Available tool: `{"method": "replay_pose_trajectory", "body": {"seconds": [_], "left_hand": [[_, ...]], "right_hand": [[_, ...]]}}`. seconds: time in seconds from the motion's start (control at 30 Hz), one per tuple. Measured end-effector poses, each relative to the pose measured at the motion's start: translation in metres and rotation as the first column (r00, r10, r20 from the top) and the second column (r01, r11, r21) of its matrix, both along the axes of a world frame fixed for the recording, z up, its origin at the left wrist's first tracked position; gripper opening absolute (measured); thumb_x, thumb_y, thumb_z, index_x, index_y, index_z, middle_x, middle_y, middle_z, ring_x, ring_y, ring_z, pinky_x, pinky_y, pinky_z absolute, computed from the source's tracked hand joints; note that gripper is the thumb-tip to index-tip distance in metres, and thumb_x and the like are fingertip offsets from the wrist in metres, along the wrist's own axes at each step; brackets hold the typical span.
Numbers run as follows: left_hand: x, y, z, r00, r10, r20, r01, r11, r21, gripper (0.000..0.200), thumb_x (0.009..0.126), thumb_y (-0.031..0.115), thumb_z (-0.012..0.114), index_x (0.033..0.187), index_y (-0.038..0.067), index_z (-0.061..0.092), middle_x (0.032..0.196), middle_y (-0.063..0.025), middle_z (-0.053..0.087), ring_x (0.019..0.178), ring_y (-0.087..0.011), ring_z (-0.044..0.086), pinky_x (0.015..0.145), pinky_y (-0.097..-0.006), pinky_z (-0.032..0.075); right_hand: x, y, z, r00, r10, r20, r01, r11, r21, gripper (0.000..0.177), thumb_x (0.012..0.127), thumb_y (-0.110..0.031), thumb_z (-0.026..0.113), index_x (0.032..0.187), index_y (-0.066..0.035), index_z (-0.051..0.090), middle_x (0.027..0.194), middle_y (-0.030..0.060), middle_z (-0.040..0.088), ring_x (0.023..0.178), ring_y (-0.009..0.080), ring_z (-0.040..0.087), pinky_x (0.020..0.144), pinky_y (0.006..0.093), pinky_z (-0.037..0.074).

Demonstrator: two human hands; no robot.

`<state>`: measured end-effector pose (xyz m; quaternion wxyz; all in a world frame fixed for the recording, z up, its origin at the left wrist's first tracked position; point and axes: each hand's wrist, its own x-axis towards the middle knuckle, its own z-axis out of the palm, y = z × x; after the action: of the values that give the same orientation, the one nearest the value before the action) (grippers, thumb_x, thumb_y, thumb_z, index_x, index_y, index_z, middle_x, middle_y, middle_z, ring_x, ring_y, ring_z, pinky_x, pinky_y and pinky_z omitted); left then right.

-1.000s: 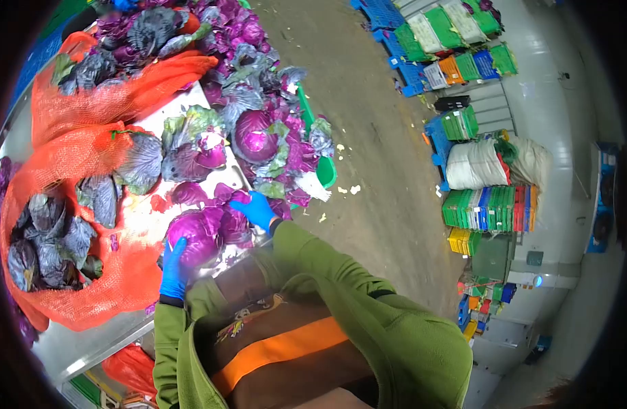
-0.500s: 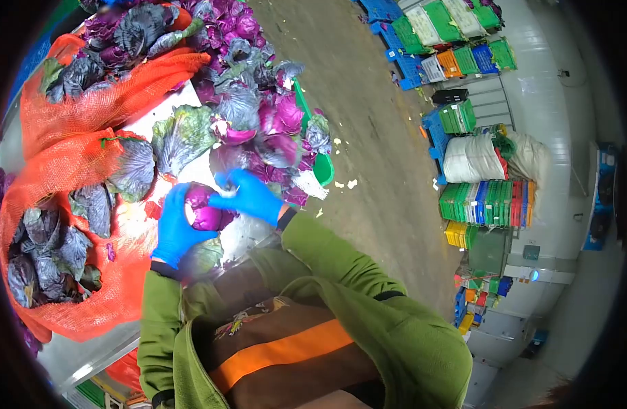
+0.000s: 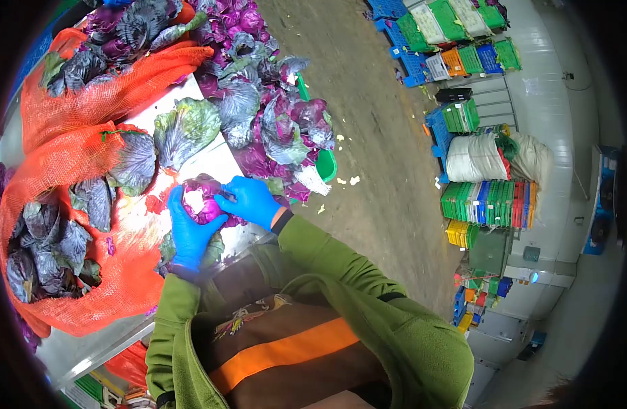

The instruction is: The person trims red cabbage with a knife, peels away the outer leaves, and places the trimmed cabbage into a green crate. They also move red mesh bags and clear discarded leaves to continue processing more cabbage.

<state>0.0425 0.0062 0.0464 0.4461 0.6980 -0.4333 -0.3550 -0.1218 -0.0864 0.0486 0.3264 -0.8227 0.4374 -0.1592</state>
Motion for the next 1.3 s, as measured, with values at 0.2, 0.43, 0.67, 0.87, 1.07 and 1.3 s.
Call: {"method": "replay_pose_trajectory", "body": {"seconds": [0.2,0.43,0.67,0.87,1.07,1.3], "left_hand": [[0.002,0.01,-0.007,0.988,-0.061,0.14,0.058,0.998,0.022,0.111,0.057,0.026,0.093,0.144,0.0,0.03,0.145,-0.018,0.035,0.135,-0.0313,0.037,0.116,-0.0407,0.029],[0.025,0.023,-0.014,0.94,-0.294,0.173,0.307,0.951,-0.05,0.112,0.049,0.026,0.096,0.143,0.006,0.038,0.151,-0.0214,0.025,0.137,-0.0376,0.034,0.114,-0.0453,0.032],[-0.003,0.036,-0.007,0.999,-0.041,-0.031,0.042,0.999,0.034,0.122,0.051,0.026,0.096,0.147,0.001,0.026,0.144,-0.02,0.032,0.131,-0.0322,0.041,0.11,-0.0413,0.037],[0.003,0.026,-0.008,0.987,-0.117,-0.111,0.124,0.991,0.056,0.119,0.05,0.025,0.096,0.146,0.002,0.029,0.136,-0.0174,0.043,0.125,-0.0307,0.047,0.106,-0.0406,0.041],[0.0,0.016,0.001,0.985,-0.165,0.047,0.159,0.982,0.106,0.113,0.053,0.028,0.094,0.144,0.001,0.033,0.136,-0.0187,0.045,0.124,-0.0306,0.049,0.105,-0.0397,0.043],[0.006,-0.002,-0.008,0.983,0.019,-0.184,0.011,0.988,0.157,0.106,0.058,0.032,0.093,0.142,0.0,0.037,0.134,-0.0177,0.049,0.124,-0.0286,0.051,0.105,-0.0388,0.043]], "right_hand": [[-0.026,-0.016,-0.056,0.975,-0.169,-0.147,0.169,0.986,-0.015,0.026,0.088,-0.028,0.063,0.079,-0.005,0.07,0.083,0.0137,0.068,0.064,0.0313,0.066,0.065,0.0404,0.052],[-0.018,-0.011,-0.01,0.977,-0.089,0.192,0.011,0.928,0.373,0.065,0.077,-0.052,0.074,0.124,-0.009,0.063,0.11,0.0181,0.065,0.099,0.0335,0.064,0.081,0.04,0.051],[-0.021,-0.005,0.016,0.952,0.304,0.014,-0.301,0.933,0.198,0.063,0.078,-0.045,0.076,0.126,-0.009,0.061,0.114,0.0161,0.064,0.104,0.0332,0.064,0.087,0.0399,0.052],[-0.025,-0.011,0.012,0.941,0.334,-0.057,-0.326,0.937,0.123,0.056,0.077,-0.034,0.078,0.124,-0.008,0.063,0.106,0.0157,0.068,0.096,0.0313,0.068,0.082,0.0383,0.055],[-0.022,-0.006,-0.008,0.992,0.127,0.001,-0.126,0.982,0.141,0.034,0.074,-0.033,0.074,0.093,-0.006,0.069,0.084,0.0176,0.067,0.079,0.036,0.065,0.07,0.0427,0.052],[-0.046,0.031,0.018,0.997,0.001,0.075,0.011,0.988,-0.157,0.023,0.1,-0.026,0.048,0.101,-0.006,0.061,0.088,0.0163,0.063,0.076,0.0371,0.063,0.065,0.0456,0.05]]}}
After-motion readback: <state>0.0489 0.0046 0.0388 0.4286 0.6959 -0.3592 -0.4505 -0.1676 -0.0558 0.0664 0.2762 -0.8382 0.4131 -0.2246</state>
